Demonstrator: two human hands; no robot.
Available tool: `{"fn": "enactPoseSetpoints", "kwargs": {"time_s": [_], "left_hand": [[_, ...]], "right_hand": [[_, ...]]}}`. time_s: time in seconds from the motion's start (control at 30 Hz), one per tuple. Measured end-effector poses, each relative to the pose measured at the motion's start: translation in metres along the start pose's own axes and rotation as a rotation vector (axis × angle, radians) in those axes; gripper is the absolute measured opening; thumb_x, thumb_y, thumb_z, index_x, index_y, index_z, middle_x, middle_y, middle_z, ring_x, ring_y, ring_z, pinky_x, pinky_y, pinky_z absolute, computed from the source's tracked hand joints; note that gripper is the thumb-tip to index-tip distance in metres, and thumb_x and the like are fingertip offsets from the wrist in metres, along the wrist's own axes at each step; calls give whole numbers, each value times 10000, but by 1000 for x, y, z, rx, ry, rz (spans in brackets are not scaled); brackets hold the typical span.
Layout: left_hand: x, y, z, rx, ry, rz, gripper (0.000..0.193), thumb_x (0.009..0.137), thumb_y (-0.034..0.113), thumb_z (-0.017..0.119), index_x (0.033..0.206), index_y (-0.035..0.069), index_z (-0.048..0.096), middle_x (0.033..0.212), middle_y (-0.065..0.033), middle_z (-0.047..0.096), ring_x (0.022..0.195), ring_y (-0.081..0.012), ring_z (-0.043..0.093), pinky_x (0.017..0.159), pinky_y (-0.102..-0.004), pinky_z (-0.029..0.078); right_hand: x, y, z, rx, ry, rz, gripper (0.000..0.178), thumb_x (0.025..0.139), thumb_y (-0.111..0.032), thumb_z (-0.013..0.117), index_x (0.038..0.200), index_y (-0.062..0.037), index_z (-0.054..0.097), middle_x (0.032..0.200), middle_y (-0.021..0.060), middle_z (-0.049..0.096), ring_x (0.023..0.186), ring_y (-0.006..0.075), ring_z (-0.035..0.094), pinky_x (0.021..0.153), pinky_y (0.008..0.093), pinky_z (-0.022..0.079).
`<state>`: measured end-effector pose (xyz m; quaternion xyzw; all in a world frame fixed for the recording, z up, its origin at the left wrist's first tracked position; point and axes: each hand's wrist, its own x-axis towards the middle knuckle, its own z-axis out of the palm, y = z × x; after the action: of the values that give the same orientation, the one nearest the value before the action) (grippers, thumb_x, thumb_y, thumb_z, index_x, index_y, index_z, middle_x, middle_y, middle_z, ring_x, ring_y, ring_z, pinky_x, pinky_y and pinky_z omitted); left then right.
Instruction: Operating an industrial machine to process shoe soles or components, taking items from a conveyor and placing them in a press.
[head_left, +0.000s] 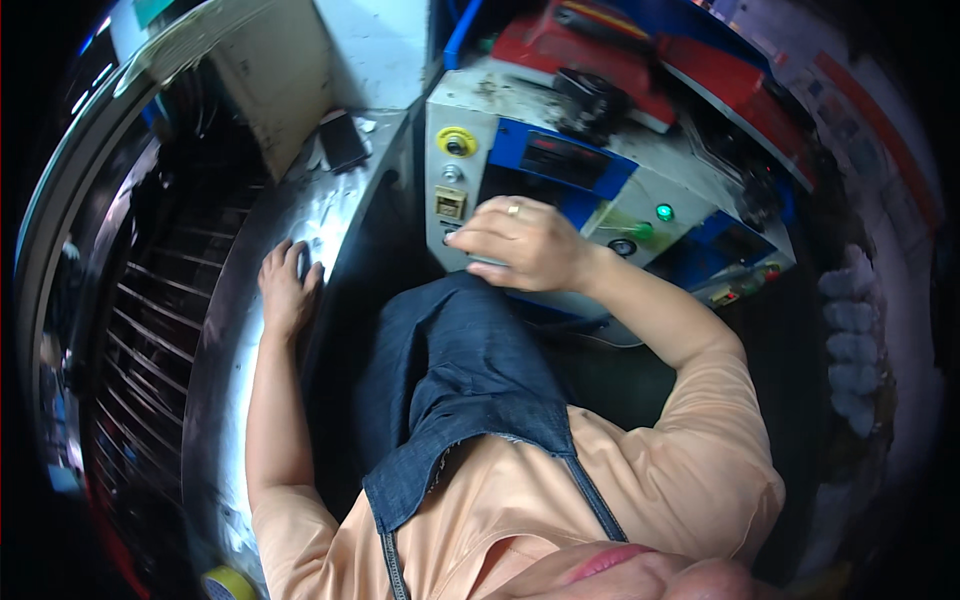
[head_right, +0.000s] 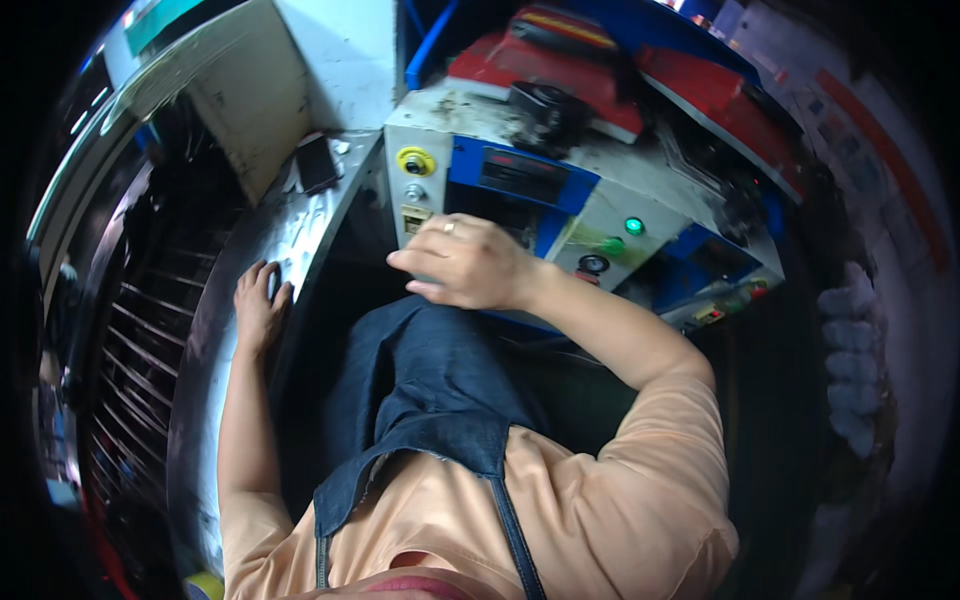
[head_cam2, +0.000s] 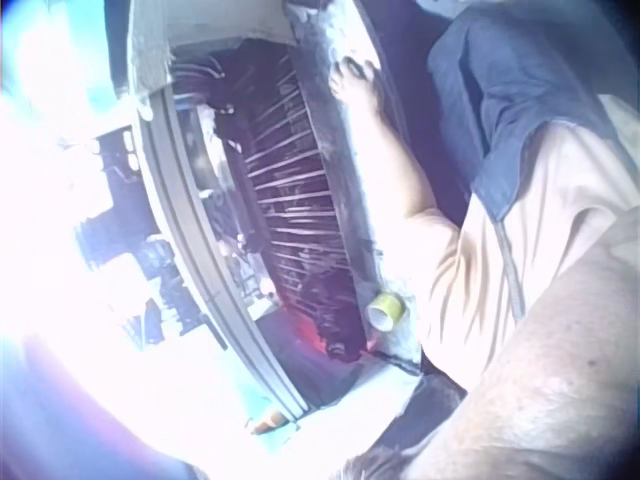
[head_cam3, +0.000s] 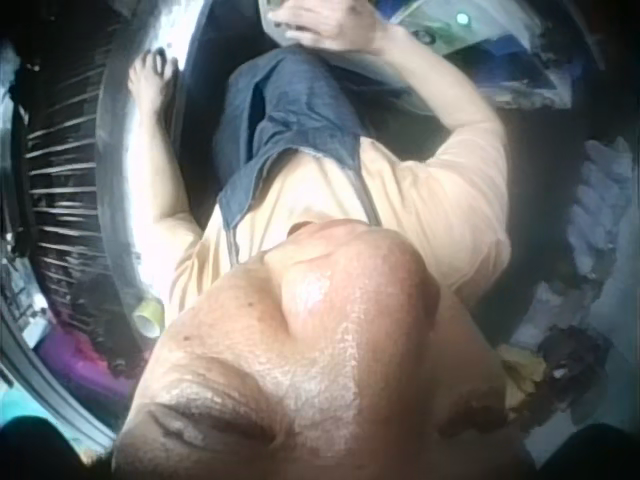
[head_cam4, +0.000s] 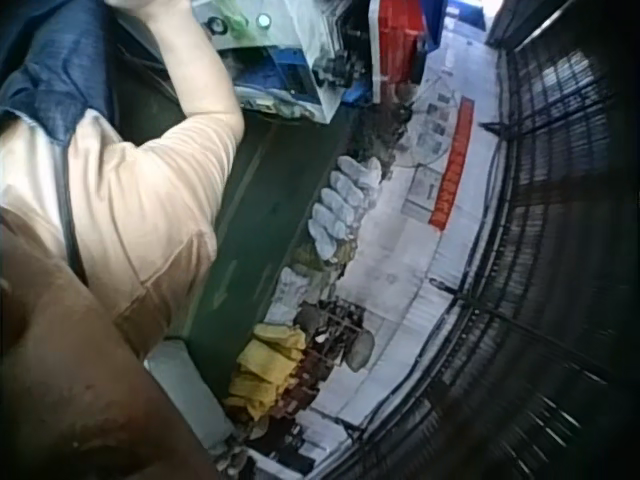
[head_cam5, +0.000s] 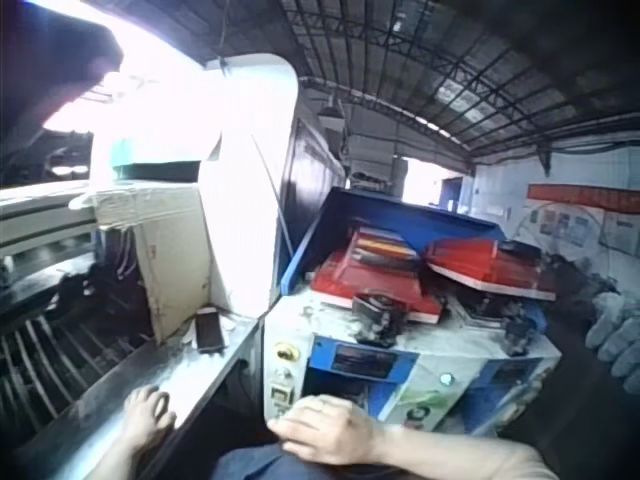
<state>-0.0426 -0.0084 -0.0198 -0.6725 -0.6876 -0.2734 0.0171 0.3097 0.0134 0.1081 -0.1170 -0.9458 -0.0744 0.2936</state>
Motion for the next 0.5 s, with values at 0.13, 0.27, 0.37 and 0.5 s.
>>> {"fn": "enactPoseSetpoints", "kwargs": {"time_s": [0.13, 0.27, 0.37, 0.5], "left_hand": [[2, 11, 0, 64, 0, 21, 436, 814, 289, 605, 1184, 64, 554, 1284, -159, 491, 1204, -331, 431, 1019, -430, 321], [1, 16, 0, 96, -5, 36, 418, 829, 259, 585, 1198, 67, 538, 1287, -160, 489, 1203, -333, 434, 1013, -426, 331], [1, 19, -4, 108, -23, 28, 414, 830, 242, 581, 1204, 74, 529, 1288, -159, 487, 1205, -337, 432, 1013, -424, 334], [8, 32, -6, 126, -42, 26, 412, 827, 226, 580, 1206, 74, 526, 1288, -161, 486, 1206, -338, 431, 1015, -423, 332]], "right_hand": [[-58, -2, -93, -154, 101, 268, 218, 778, -144, 659, 970, -42, 644, 863, 98, 642, 797, 259, 625, 714, 354, 509], [-104, 17, -165, -276, 256, 619, 80, 852, -113, 599, 861, -35, 587, 768, 95, 580, 676, 216, 589, 593, 313, 464], [-136, 60, -205, -363, 192, 796, 108, 867, -120, 578, 860, -12, 572, 780, 113, 567, 674, 219, 583, 602, 305, 455], [-197, 158, -257, -769, -67, 979, 253, 834, -201, 604, 1051, -71, 599, 1044, 169, 566, 1025, 343, 526, 893, 418, 424]]}}
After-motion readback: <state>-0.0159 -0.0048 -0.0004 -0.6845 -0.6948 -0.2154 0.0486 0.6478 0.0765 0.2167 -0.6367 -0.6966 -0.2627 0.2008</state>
